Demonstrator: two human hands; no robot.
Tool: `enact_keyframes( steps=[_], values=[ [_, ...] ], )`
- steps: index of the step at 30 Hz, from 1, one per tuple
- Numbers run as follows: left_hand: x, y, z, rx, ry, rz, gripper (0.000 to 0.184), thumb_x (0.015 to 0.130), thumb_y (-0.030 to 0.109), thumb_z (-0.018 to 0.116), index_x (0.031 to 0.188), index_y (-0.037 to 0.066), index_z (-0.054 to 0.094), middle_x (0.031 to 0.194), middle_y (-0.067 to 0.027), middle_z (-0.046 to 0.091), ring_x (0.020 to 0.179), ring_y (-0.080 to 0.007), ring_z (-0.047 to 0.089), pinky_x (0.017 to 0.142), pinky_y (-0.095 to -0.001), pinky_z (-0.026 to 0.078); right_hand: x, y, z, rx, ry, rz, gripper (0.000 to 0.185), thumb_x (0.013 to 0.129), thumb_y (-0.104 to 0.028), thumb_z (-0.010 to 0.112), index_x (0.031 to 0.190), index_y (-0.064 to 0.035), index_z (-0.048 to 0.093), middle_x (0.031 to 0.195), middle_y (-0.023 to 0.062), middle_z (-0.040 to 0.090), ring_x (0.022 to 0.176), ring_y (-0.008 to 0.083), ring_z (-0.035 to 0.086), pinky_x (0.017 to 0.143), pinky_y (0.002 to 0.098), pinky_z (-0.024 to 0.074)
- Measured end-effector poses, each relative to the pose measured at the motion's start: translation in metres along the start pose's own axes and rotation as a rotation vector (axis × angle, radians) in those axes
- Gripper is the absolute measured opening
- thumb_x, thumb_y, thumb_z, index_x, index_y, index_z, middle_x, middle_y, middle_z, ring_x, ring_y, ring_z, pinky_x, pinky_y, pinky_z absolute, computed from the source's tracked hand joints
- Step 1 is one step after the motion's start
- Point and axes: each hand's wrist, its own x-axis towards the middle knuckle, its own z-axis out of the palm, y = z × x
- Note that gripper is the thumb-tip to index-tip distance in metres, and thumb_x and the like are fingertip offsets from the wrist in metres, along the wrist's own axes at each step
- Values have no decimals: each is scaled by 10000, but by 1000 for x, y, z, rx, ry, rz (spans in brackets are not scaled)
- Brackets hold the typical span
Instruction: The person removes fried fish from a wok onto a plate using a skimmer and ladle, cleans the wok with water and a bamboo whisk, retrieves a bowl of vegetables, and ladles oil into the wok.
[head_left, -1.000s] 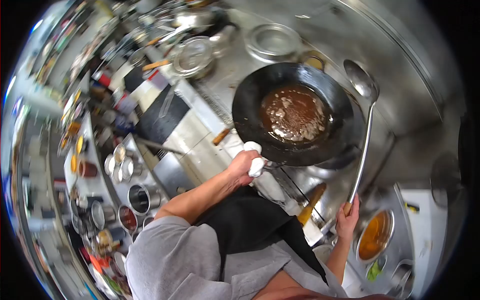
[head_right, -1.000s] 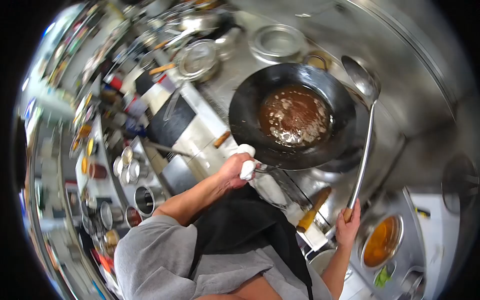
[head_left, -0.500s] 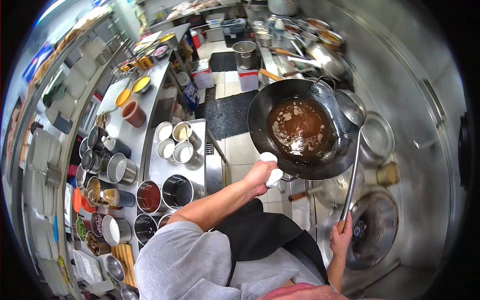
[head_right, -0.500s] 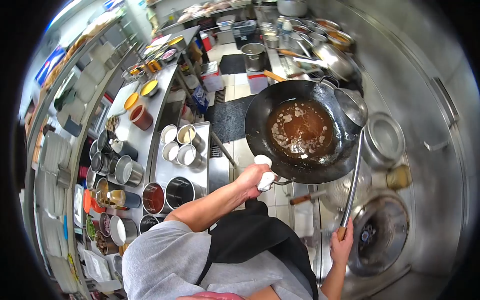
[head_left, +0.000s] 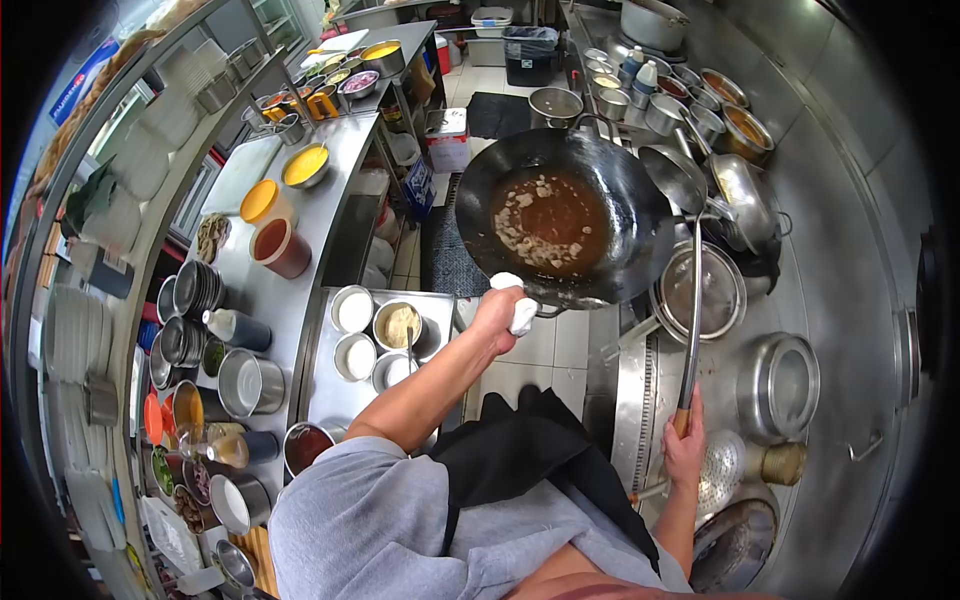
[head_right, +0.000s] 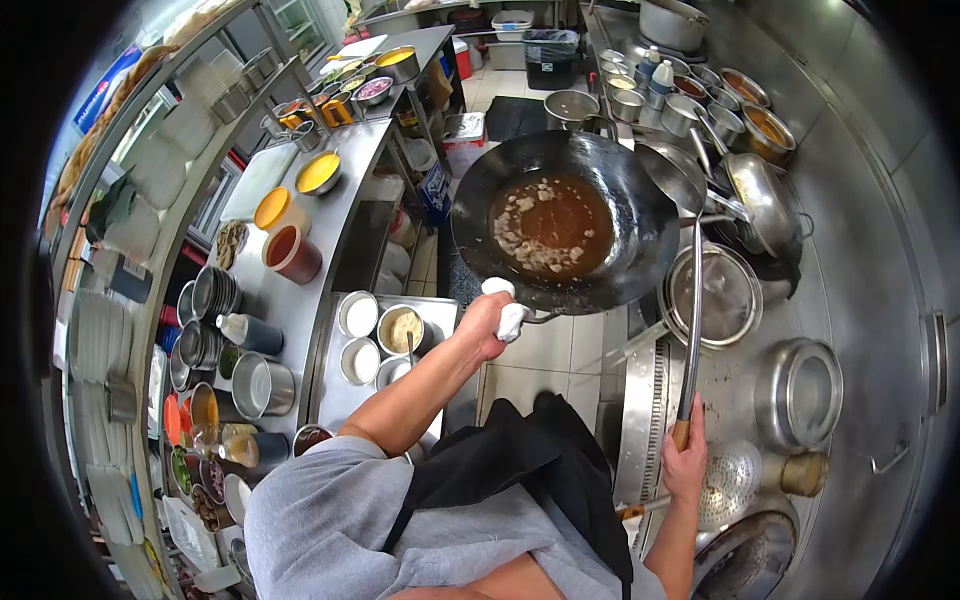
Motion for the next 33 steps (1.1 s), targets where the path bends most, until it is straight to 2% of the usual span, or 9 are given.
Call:
enact_keyframes(
  steps=[5,6,8,11,13,17,27,28,33],
  values=[
    [92,42,-16,-85,51,8,32,846,61,501,842,76,529,666,-60,598,496,-191,575,416,-312,435,106,-9,14,-119,-107,-4,822,858,30,539,1581,-194,218,767,-25,487,532,45,407,454,202,352],
    [106,52,-11,-108,96,16,54,847,49,511,811,89,511,636,-42,549,474,-185,538,407,-316,411,129,-16,17,-172,-107,11,783,832,7,550,1558,-99,277,1009,30,594,657,90,451,616,230,437],
    [135,71,-7,-136,148,31,97,848,38,522,781,103,494,607,-25,501,452,-178,502,398,-321,386,178,-19,24,-219,-144,-41,785,824,2,553,1554,-87,280,1127,71,596,774,132,521,730,254,458],
    [181,98,-10,-165,119,39,24,876,90,496,881,84,518,684,-61,595,513,-188,563,428,-323,440,256,-29,41,-286,-242,-100,791,800,-9,551,1544,-63,287,1429,187,509,1216,288,571,1032,333,408],
    [199,119,0,-259,201,42,29,898,115,506,909,89,512,676,-51,580,511,-186,554,427,-315,445,304,-51,58,-495,-334,-293,778,791,-10,541,1532,-68,311,1483,221,451,1355,340,471,1082,353,374],
    [267,150,-19,-282,184,81,18,912,117,511,911,99,516,668,-38,571,539,-185,583,456,-323,482,392,-59,96,-610,-412,-343,794,791,-2,528,1537,-182,321,1417,216,518,1298,393,506,1076,383,400],
    [441,221,-107,-304,95,90,31,851,81,529,821,79,537,655,-63,581,502,-196,563,412,-327,428,586,-108,244,-896,-597,-79,838,775,-4,525,1551,-219,295,1360,219,567,1279,345,542,1044,344,422],
    [444,234,-104,-325,145,101,49,814,39,534,795,84,529,645,-49,552,490,-185,545,408,-335,412,602,-101,257,-919,-592,-167,877,777,-26,564,1554,-283,248,1367,229,547,1239,446,517,1036,439,445],
    [489,266,-135,-357,240,108,101,768,-14,547,778,86,532,645,-31,520,483,-167,527,407,-326,396,659,-127,342,-1014,-650,-27,865,775,-13,566,1559,-225,266,1419,221,517,1318,381,493,1073,372,400]
  ],
)
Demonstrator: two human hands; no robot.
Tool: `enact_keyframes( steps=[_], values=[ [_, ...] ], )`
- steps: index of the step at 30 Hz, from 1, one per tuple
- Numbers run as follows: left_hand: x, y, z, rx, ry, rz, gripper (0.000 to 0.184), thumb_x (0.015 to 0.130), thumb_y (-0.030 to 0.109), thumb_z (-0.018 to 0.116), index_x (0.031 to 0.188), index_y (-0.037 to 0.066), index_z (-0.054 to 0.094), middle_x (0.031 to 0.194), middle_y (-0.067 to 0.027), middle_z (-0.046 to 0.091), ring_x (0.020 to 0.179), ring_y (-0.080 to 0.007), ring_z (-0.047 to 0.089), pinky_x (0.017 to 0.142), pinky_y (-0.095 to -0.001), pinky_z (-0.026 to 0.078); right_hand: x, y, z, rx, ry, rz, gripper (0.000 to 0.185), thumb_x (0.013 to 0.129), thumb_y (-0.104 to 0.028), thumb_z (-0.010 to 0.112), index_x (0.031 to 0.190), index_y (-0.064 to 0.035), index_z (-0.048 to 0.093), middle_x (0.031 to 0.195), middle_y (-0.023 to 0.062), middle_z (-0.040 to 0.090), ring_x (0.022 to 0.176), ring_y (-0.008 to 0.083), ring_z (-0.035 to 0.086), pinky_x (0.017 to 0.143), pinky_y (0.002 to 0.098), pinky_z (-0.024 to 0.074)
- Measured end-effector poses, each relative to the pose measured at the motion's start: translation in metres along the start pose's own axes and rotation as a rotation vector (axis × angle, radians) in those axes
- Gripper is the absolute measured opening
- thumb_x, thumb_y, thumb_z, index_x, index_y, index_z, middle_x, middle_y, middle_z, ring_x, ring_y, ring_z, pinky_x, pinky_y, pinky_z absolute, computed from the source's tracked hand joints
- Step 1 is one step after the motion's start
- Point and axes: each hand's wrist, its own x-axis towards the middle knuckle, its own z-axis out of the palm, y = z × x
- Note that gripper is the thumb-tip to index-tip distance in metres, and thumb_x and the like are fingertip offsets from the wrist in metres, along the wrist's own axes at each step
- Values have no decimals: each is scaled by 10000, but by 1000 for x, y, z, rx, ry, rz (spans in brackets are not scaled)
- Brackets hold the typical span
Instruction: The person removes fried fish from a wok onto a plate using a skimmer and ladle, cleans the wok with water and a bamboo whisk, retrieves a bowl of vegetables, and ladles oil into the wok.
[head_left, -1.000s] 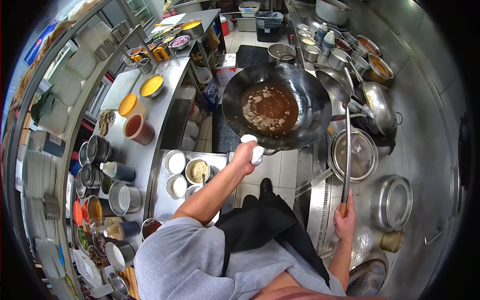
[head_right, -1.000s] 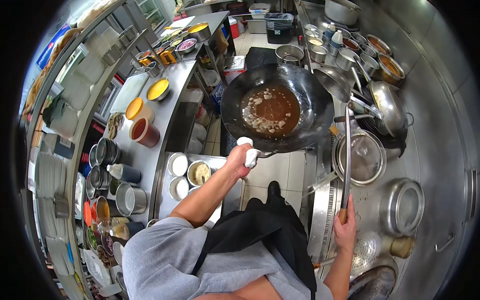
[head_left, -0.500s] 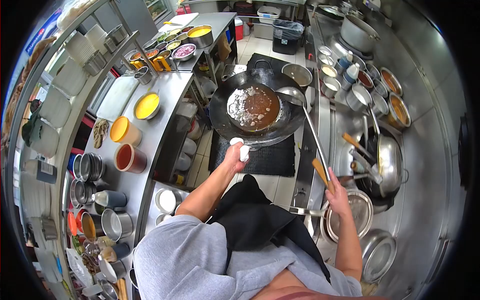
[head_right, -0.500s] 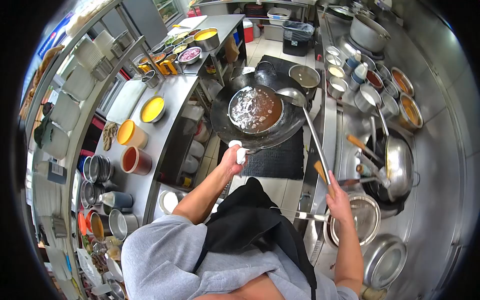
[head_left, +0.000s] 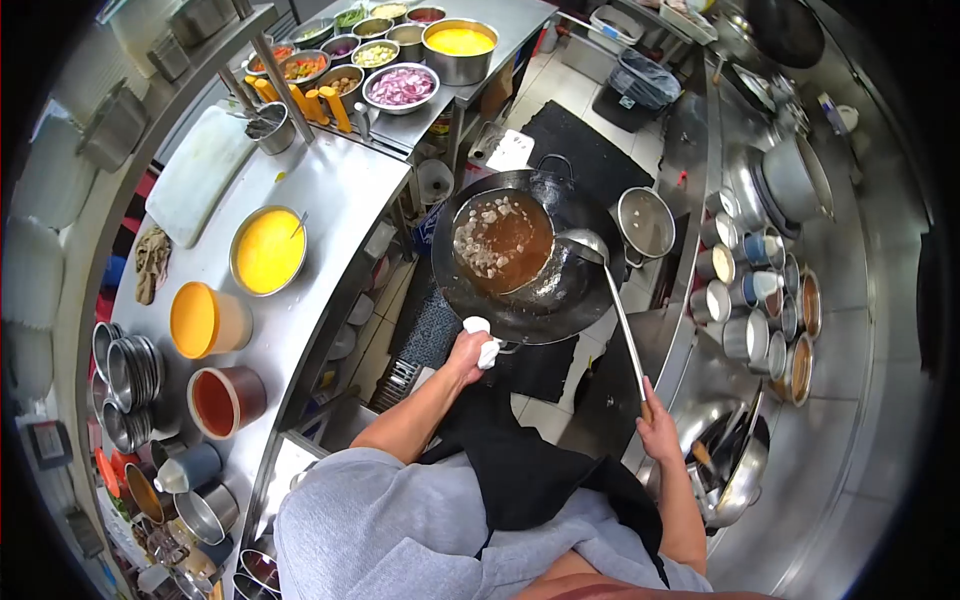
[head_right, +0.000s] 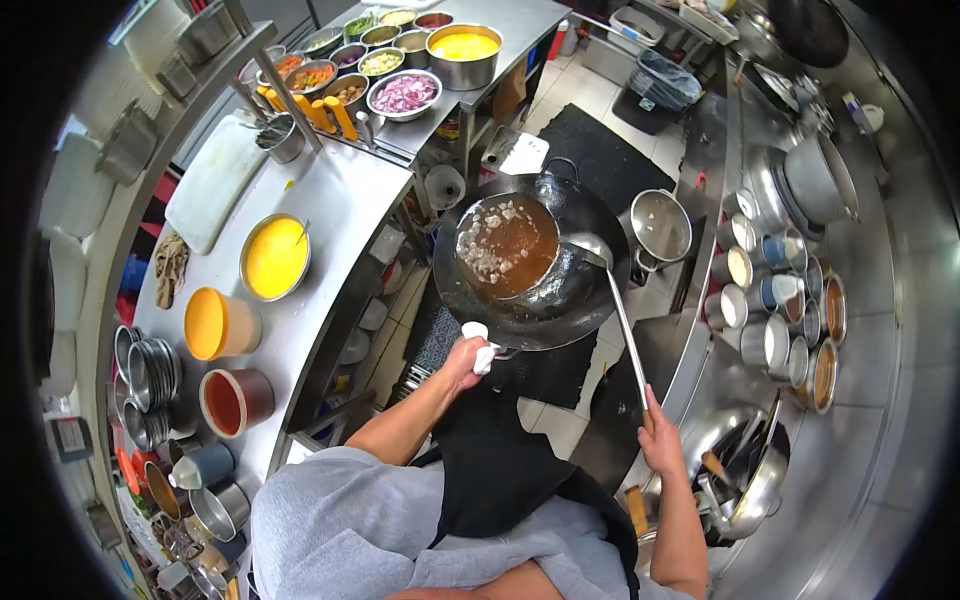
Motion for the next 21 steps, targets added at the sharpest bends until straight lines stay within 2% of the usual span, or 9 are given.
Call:
enact_keyframes(
  steps=[2,3,6,7,9,15,16,18,21],
  values=[
    [23,12,-10,-37,-12,-37,100,773,-15,548,793,83,535,650,-31,523,486,-167,531,408,-325,399,29,-18,-9,-38,-67,55,868,777,-13,571,1559,-229,261,1416,223,517,1310,391,496,1072,387,403],
    [33,18,-13,-55,-42,-58,100,778,-15,548,808,80,537,656,-32,525,490,-167,534,410,-323,403,43,-21,-11,-56,-50,-6,865,778,-44,580,1559,-231,259,1375,244,538,1262,427,519,1044,405,421],
    [53,34,-15,-66,8,-79,99,784,-15,549,829,72,536,670,-35,534,499,-164,539,418,-321,409,81,-34,-21,-79,-108,-14,863,780,-78,586,1559,-249,255,1315,261,566,1190,462,548,1006,432,441],
    [59,38,-15,-80,31,-84,94,788,-13,550,829,71,534,678,-37,541,506,-158,540,423,-318,410,93,-39,-24,-85,-113,-16,863,780,-78,586,1559,-249,255,1315,261,566,1190,462,548,1006,432,441],
    [75,45,-17,-96,37,-89,93,788,-10,553,825,73,535,675,-37,541,506,-158,539,425,-317,410,117,-49,-27,-157,-129,-42,869,773,-62,556,1556,-269,241,1262,255,592,1096,469,581,948,468,474],
    [116,61,-26,-155,6,-190,80,785,13,572,819,83,553,657,-34,537,502,-166,536,424,-316,404,168,-85,-42,-196,-156,-34,863,775,-49,546,1554,-262,243,1144,254,628,1061,455,600,921,470,476],
    [121,63,-25,-170,-1,-205,76,784,20,578,814,85,556,653,-33,536,500,-167,533,422,-316,399,177,-93,-47,-202,-160,-36,863,775,-49,546,1554,-262,243,1144,254,628,1061,455,600,921,470,476],
    [130,65,-24,-179,17,-213,73,785,23,580,808,87,554,654,-34,538,498,-165,531,419,-316,397,191,-110,-55,-199,-257,86,894,752,-32,568,1556,-254,246,1250,261,600,1120,473,572,963,453,462],
    [144,68,-25,-180,17,-217,44,809,58,572,831,82,543,671,-55,561,506,-176,536,434,-315,406,209,-110,-57,-254,-215,-31,893,754,-32,562,1558,-242,235,1256,255,600,1122,475,570,964,455,463]
  ],
)
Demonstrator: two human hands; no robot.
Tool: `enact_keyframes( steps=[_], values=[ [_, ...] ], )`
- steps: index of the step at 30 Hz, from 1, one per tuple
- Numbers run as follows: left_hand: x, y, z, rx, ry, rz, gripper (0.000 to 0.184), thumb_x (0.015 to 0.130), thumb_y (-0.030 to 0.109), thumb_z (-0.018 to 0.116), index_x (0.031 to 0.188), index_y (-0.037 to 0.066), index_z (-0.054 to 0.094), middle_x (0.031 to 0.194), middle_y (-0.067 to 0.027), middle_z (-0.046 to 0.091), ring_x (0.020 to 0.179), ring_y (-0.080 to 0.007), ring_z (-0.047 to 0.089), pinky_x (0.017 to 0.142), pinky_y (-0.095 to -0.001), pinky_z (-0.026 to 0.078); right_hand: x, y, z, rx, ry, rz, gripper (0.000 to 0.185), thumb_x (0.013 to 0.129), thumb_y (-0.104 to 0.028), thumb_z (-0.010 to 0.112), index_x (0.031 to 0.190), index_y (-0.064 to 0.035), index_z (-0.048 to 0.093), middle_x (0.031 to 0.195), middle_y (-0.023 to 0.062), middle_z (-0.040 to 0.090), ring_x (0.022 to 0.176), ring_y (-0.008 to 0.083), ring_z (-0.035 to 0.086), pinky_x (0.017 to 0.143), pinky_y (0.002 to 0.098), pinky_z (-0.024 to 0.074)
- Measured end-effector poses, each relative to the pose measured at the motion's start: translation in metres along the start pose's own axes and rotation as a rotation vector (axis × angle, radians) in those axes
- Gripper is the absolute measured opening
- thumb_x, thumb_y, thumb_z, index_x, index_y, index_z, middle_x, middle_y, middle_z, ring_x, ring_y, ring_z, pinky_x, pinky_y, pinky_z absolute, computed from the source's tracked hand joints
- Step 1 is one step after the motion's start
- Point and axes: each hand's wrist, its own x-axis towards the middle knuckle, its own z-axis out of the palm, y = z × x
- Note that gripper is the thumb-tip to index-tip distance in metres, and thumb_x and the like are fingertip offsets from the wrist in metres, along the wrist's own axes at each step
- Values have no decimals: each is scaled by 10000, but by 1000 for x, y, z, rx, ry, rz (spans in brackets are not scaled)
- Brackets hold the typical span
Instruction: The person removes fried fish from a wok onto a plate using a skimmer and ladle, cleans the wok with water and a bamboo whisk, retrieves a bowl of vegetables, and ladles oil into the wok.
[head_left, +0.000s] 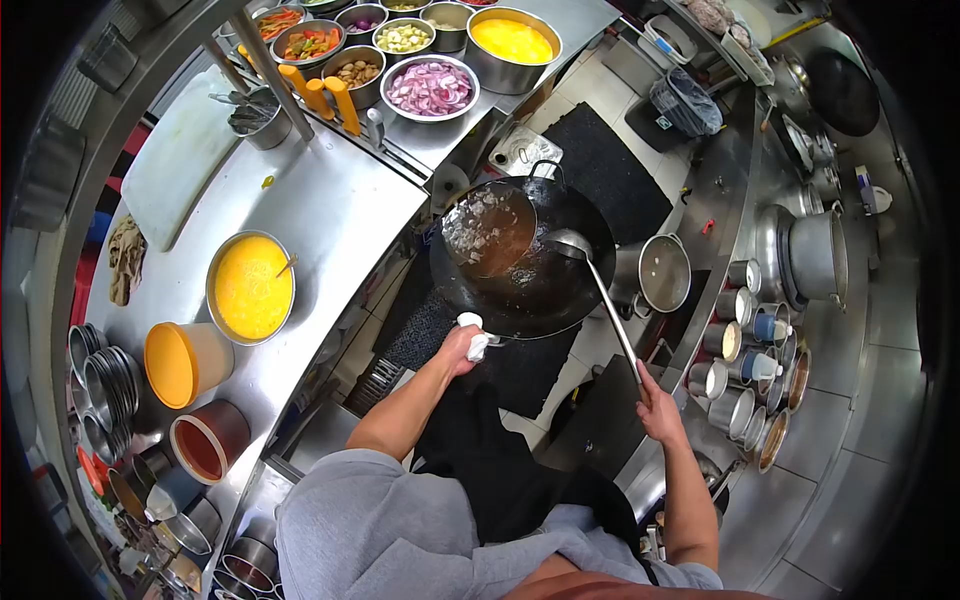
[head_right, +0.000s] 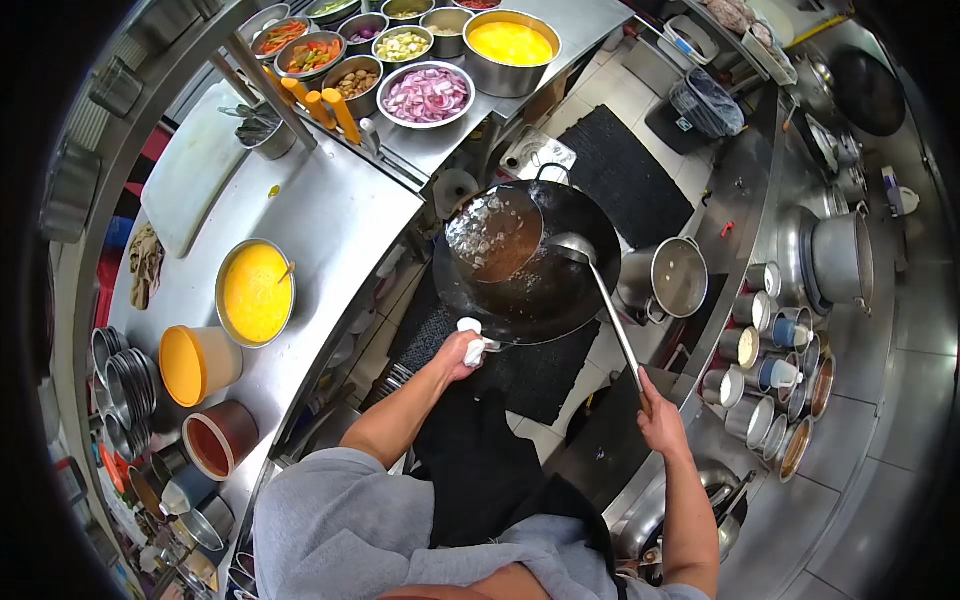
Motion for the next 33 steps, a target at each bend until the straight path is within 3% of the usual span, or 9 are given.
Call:
enact_keyframes(
  steps=[13,16,19,24,27,33],
  values=[
    [7,29,19,-66,-6,-28,71,815,60,586,793,89,525,627,-42,522,490,-173,533,420,-306,400,29,-20,-29,-31,-19,-17,875,750,-32,536,1553,-226,248,1254,272,587,1130,461,571,963,468,458],
    [6,35,22,-102,-31,-60,68,820,65,586,805,89,524,629,-44,524,495,-178,537,428,-309,411,31,-17,-32,-60,39,-90,873,756,-19,534,1549,-252,251,1158,269,621,1067,461,590,916,499,469],
    [2,40,28,-87,-17,-70,63,826,70,583,818,91,524,643,-48,533,502,-178,541,435,-306,419,28,-24,-43,-67,-9,-44,869,754,-26,526,1553,-215,245,1268,264,586,1147,458,566,971,462,455],
    [1,49,34,-110,-51,-104,36,853,104,561,845,91,529,664,-63,544,516,-179,545,443,-296,421,23,-30,-69,-147,2,-84,885,738,-3,510,1555,-213,242,977,273,618,944,455,613,878,477,481],
    [4,53,34,-132,-88,-158,65,887,145,535,860,87,534,676,-78,553,521,-174,539,448,-286,421,21,-42,-88,-191,-3,-60,897,731,9,530,1544,-257,260,1093,275,627,1027,464,595,880,510,477],
    [-11,65,56,-158,-69,-197,226,956,251,475,924,34,531,725,-107,563,523,-153,519,437,-253,422,22,-64,-131,-314,-2,-110,907,717,21,528,1541,-262,273,1085,273,632,1004,457,604,867,505,485]
  ],
)
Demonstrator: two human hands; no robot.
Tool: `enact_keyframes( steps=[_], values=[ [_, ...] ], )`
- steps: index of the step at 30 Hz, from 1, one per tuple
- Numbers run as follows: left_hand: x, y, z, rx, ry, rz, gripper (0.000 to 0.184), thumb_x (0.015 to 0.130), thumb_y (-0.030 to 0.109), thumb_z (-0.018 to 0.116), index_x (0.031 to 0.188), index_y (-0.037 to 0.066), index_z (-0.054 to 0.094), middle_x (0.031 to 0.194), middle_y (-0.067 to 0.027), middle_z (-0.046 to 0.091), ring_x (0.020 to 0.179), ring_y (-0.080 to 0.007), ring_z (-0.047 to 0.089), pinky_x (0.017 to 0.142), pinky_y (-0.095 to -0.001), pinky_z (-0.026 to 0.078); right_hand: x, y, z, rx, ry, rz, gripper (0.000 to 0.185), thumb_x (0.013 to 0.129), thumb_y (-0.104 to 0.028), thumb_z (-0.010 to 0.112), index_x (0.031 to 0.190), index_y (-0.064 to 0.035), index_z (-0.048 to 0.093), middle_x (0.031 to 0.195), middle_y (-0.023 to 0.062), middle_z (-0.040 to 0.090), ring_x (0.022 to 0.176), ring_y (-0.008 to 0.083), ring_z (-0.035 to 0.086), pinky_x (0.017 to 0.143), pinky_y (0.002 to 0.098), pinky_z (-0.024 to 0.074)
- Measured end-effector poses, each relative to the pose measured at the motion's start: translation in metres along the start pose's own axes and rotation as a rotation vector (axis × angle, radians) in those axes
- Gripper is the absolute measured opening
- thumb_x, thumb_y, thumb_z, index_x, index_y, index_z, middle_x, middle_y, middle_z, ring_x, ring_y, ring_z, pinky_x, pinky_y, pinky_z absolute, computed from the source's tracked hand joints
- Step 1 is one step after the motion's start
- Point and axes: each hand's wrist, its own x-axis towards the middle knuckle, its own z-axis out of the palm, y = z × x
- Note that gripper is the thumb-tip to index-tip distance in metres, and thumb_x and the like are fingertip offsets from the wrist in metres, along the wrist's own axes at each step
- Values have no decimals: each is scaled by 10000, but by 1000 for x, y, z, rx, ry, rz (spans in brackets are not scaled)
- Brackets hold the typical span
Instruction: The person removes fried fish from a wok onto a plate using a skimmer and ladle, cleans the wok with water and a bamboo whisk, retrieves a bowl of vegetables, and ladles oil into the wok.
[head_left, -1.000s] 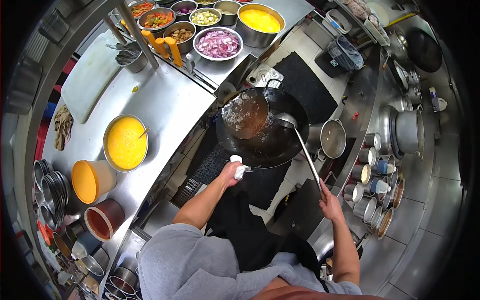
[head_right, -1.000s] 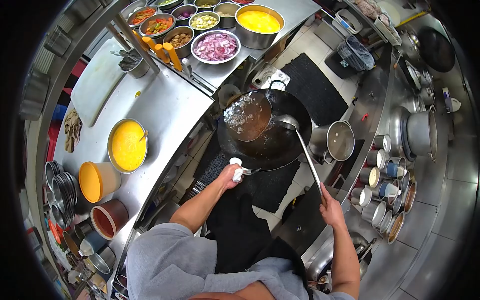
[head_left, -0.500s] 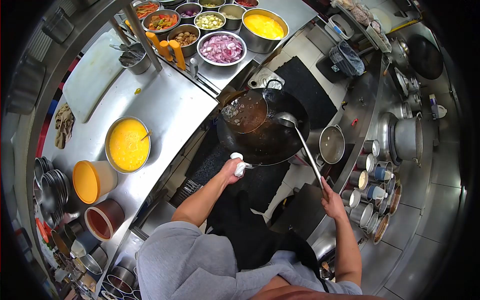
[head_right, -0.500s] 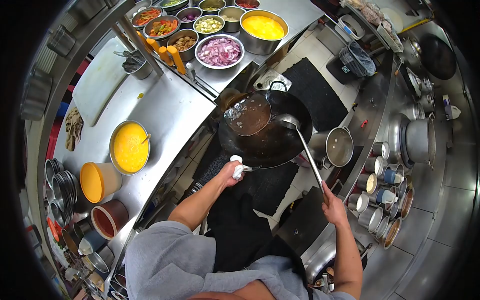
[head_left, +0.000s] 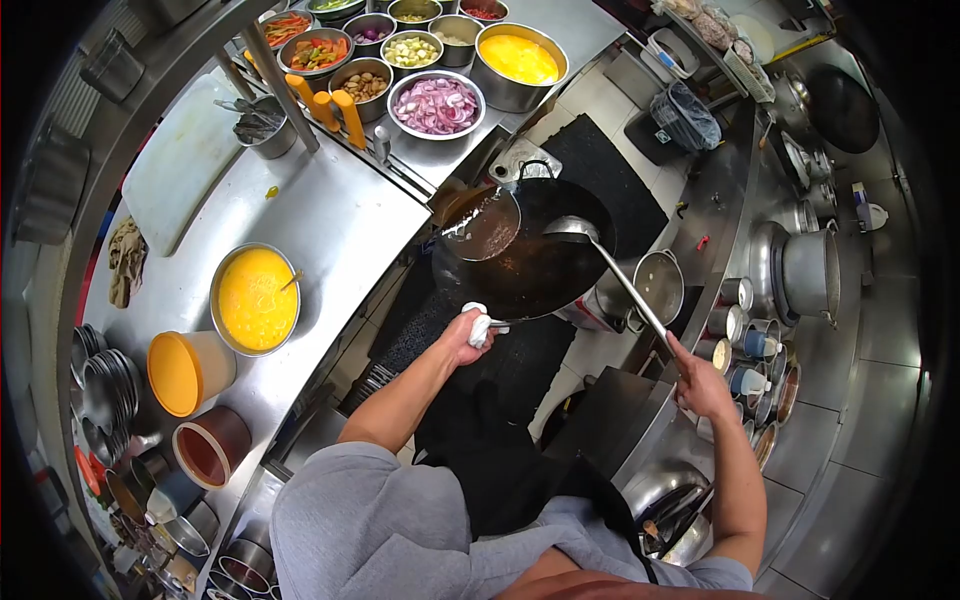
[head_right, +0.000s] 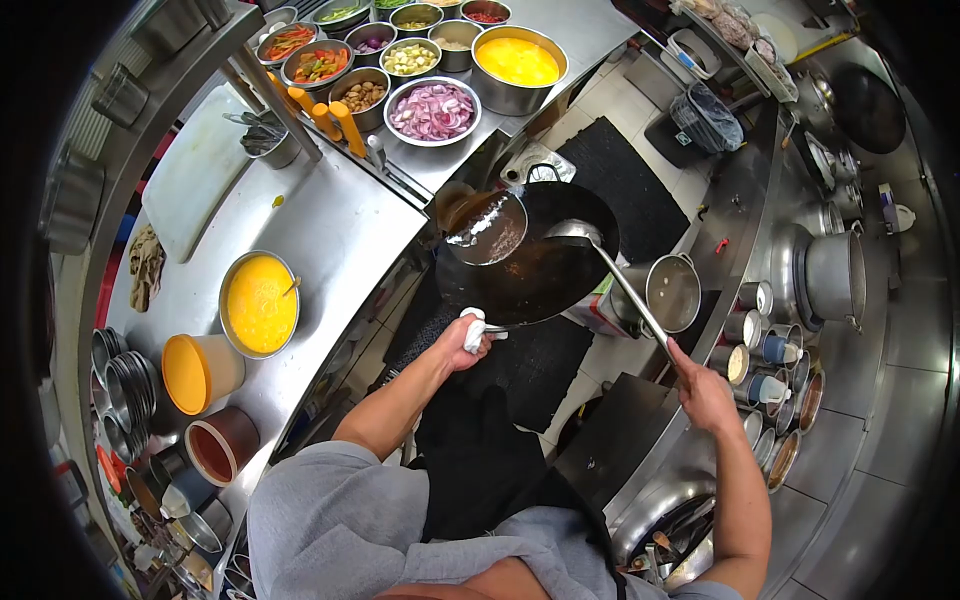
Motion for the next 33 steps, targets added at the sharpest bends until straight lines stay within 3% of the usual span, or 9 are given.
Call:
enact_keyframes(
  steps=[2,5,10,18,28,29,31,33],
  values=[
    [0,5,6,-28,-11,0,271,957,263,471,962,-1,531,739,-109,559,529,-140,514,429,-233,428,5,-1,-15,-102,-17,-18,930,699,59,518,1542,-253,280,1017,275,634,951,455,604,831,499,479],
    [5,12,13,-107,-64,-81,376,952,324,466,972,-47,522,716,-87,536,522,-127,491,422,-224,414,8,-11,-43,-219,11,-74,904,722,41,530,1537,-263,282,1040,255,646,951,441,611,831,512,485],
    [7,28,18,-178,-151,-209,421,938,343,475,1023,-64,536,683,-63,505,513,-103,458,408,-203,384,12,-35,-85,-413,24,-71,857,757,26,535,1526,-280,312,904,227,653,870,420,636,774,511,501],
    [-3,52,-3,-19,-335,-410,457,946,405,467,1011,-38,560,671,-48,500,481,-84,442,379,-190,345,1,-62,-125,-501,31,-40,773,803,-11,524,1497,-323,387,910,197,646,840,377,652,774,491,506],
    [-6,58,10,142,-245,-458,442,961,396,463,1009,-30,571,680,-64,546,479,-92,472,372,-199,350,-26,-25,-90,-362,14,-7,838,786,24,542,1515,-338,344,925,189,647,856,381,642,771,488,491],
    [-7,56,14,158,-239,-466,442,961,396,463,1009,-30,571,680,-64,546,479,-92,472,372,-199,350,-28,-14,-80,-355,-6,-31,814,797,-4,515,1536,-268,300,971,206,658,900,393,639,804,487,501],
    [-6,44,19,271,-34,-269,432,967,383,433,1038,-14,588,672,-70,553,497,-106,496,388,-213,365,-34,4,-44,-257,18,-9,836,781,-1,531,1531,-294,306,987,198,659,901,389,641,792,491,504],
    [-6,27,20,368,9,-168,371,972,343,429,1008,8,584,675,-72,565,502,-121,516,394,-233,382,-39,25,10,-61,46,12,855,763,-12,552,1525,-313,310,1012,190,661,908,389,644,788,493,512]
  ],
)
